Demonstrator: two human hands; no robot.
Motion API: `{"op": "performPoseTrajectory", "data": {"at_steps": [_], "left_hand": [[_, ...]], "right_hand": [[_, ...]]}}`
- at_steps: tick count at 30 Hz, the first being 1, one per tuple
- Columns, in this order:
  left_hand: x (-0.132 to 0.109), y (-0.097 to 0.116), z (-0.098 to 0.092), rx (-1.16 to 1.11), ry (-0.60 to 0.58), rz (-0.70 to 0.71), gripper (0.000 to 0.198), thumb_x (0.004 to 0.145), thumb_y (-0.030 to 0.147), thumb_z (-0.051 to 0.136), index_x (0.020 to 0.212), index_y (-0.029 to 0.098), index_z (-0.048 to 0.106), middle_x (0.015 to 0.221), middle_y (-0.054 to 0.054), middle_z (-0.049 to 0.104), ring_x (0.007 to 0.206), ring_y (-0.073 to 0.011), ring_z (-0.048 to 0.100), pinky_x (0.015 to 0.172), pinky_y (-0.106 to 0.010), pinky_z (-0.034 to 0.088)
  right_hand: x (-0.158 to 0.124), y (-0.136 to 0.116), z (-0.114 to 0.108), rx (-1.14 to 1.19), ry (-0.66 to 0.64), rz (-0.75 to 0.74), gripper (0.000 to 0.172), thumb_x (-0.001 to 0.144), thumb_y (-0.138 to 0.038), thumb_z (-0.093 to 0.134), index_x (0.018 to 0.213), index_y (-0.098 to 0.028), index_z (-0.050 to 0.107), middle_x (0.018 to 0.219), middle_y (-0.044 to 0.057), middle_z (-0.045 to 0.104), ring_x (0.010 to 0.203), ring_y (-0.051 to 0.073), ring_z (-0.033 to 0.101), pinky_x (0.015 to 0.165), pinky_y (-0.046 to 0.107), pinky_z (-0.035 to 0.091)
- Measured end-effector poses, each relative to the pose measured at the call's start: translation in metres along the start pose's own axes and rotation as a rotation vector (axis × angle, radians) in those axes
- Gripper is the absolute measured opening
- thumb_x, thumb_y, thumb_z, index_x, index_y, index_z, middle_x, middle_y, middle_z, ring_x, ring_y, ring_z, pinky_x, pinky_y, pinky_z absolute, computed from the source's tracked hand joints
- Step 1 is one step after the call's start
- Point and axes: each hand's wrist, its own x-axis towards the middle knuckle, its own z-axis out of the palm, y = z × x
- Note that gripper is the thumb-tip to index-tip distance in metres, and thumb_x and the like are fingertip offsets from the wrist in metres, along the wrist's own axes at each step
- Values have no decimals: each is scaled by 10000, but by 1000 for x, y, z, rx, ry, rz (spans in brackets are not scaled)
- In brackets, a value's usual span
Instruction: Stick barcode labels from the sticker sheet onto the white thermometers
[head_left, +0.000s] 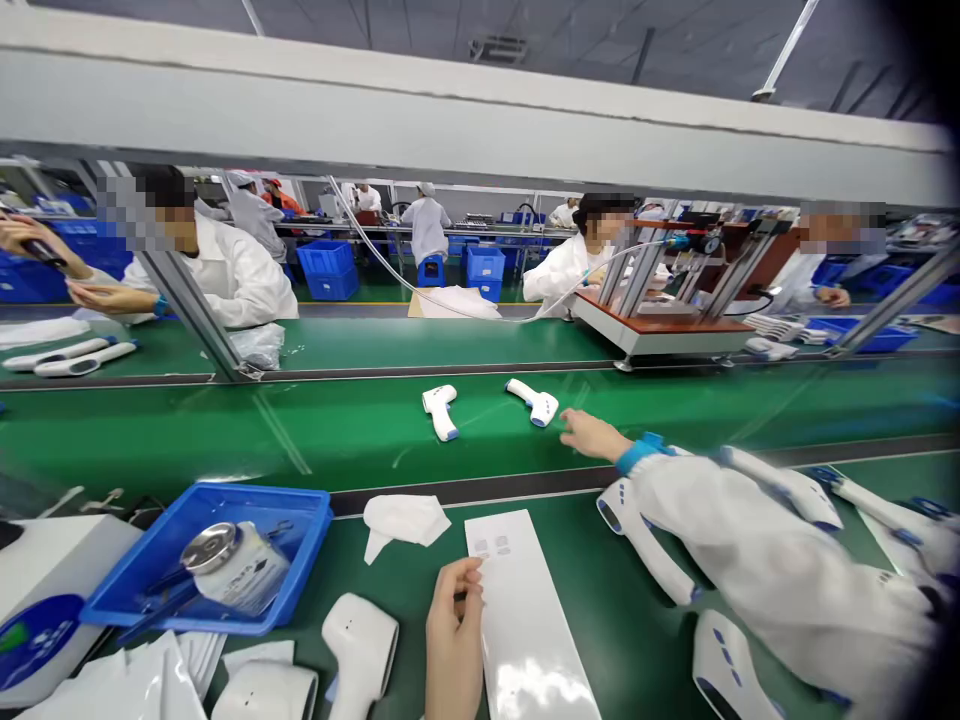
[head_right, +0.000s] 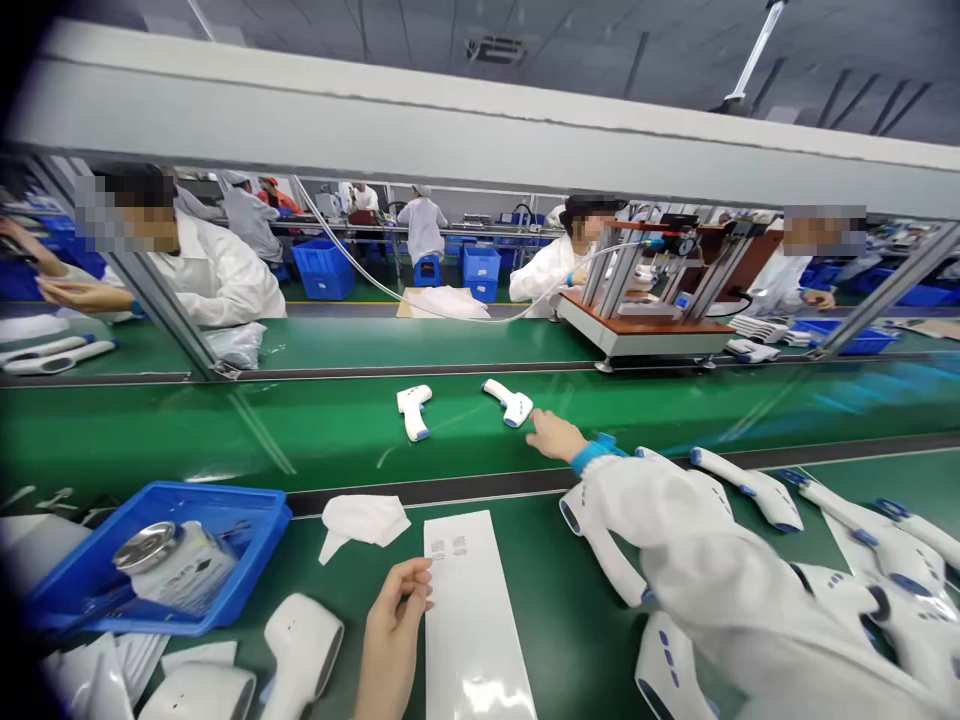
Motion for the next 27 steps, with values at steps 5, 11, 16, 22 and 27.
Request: {"op": "performPoseTrajectory", "data": {"at_steps": [5, 11, 16, 22, 27], "left_hand": [[6, -2, -1, -137, 135, 9, 263, 758, 392, 659, 890, 168, 698, 811, -66, 615, 749, -205, 580, 684, -309, 493], [9, 23, -21, -497, 46, -11, 333, 694, 399, 753, 920, 166, 681, 779, -52, 630, 700, -175, 583, 669, -308, 512], [-6, 42, -25, -759, -334, -148, 700, 742, 419, 637, 1386, 263, 412, 1045, -93, 646, 1001, -291, 633, 751, -433, 557], [-22, 43, -8, -558, -267, -205, 961, 670, 119, 635, 1492, 332, 184, 780, 28, 529, 510, -84, 448, 380, -164, 321], [-22, 43, 5, -365, -64, -150, 827, 753, 205, 597, 1471, 327, 204, 811, 20, 475, 636, -114, 466, 444, -173, 424]], "right_hand": [[56, -55, -4, 259, 28, 213, 348, 942, -341, 587, 1242, -166, 569, 1236, 94, 604, 1038, 220, 631, 867, 432, 548], [27, -81, -15, 590, -57, -154, 323, 912, -249, 618, 1218, -157, 572, 1110, 65, 642, 900, 175, 648, 759, 347, 564], [-71, -103, -9, 706, -311, -549, 563, 611, -24, 715, 1133, -219, 635, 957, -17, 671, 853, 169, 624, 751, 278, 520], [-138, -104, 36, 728, -58, -494, 440, 748, -223, 696, 1182, -242, 626, 1145, 59, 626, 1049, 222, 607, 913, 372, 490], [-120, -86, 91, 746, 106, -223, 147, 797, -187, 586, 913, -187, 676, 1001, 87, 656, 949, 238, 636, 854, 401, 506]]}}
